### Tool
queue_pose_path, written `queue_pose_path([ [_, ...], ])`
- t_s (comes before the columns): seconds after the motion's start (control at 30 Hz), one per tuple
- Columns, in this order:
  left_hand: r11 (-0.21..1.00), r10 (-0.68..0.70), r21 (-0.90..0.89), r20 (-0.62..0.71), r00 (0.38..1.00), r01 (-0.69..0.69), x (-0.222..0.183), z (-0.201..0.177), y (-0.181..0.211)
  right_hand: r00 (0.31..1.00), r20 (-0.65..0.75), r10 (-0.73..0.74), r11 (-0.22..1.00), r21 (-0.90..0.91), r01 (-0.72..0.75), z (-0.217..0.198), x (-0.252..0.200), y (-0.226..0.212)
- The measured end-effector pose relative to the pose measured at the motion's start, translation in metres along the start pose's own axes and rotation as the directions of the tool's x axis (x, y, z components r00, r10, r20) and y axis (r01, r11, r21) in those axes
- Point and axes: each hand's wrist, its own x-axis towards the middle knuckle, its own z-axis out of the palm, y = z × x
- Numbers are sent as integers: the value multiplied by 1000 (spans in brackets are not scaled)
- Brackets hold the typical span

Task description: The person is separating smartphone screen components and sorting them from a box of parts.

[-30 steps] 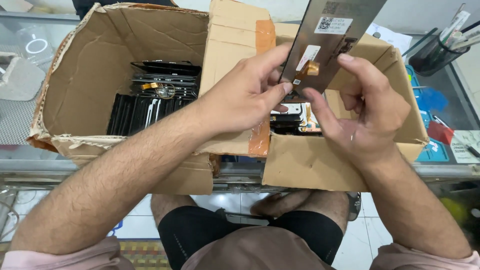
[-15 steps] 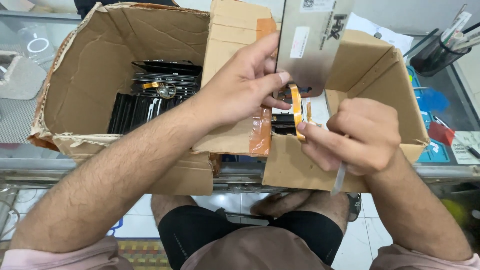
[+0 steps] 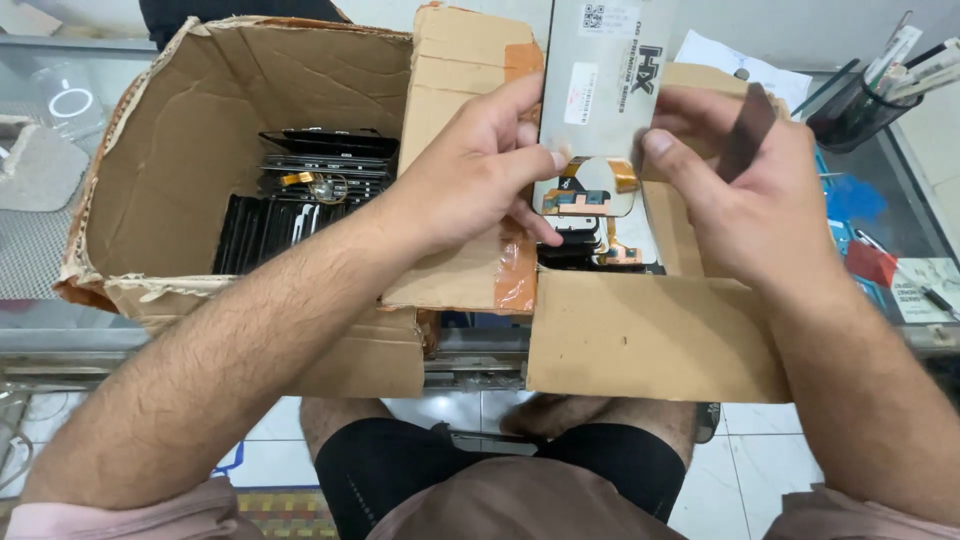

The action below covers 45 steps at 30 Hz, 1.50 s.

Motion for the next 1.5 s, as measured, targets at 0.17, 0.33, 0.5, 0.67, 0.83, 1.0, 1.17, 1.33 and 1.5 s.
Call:
queue_pose_path([
  [0.17, 984, -108, 137, -24, 994, 110, -4, 6, 12, 834, 352, 425, 800, 284, -528, -1, 12, -2],
  [0.33, 939, 94, 339, -68, 993, -65, -11, 4, 7, 806, 408, 429, 704, 407, -581, -19, 13, 28],
  [0.5, 336, 592, 904, 15, 805, -263, -36, -11, -6, 701, 407, 585, 696, 191, -692, -48, 20, 56],
  [0.67, 213, 394, 977, -75, 916, -12, -80, -25, 6, 478, 286, 831, 555, -363, -748, -49, 27, 104],
  [0.83, 195, 542, 980, -143, 828, 41, -112, -51, -6, 401, 352, 846, 533, -542, -650, -26, 44, 93],
  [1.0, 196, 475, 973, -200, 857, 119, -133, -76, -22, 409, 416, 812, 582, -521, -624, 2, 42, 107],
  [1.17, 300, 322, 920, -346, 881, 252, -136, -80, -29, 462, 416, 783, 578, -762, -293, 20, 39, 101],
  [1.33, 191, -3, 867, -468, 883, 460, -126, -68, -13, 552, 360, 752, 462, -886, -51, 23, 27, 72],
  [1.5, 153, -116, 843, -503, 857, 515, -127, -74, -12, 829, 344, 441, 530, -845, 69, -2, -11, 39],
])
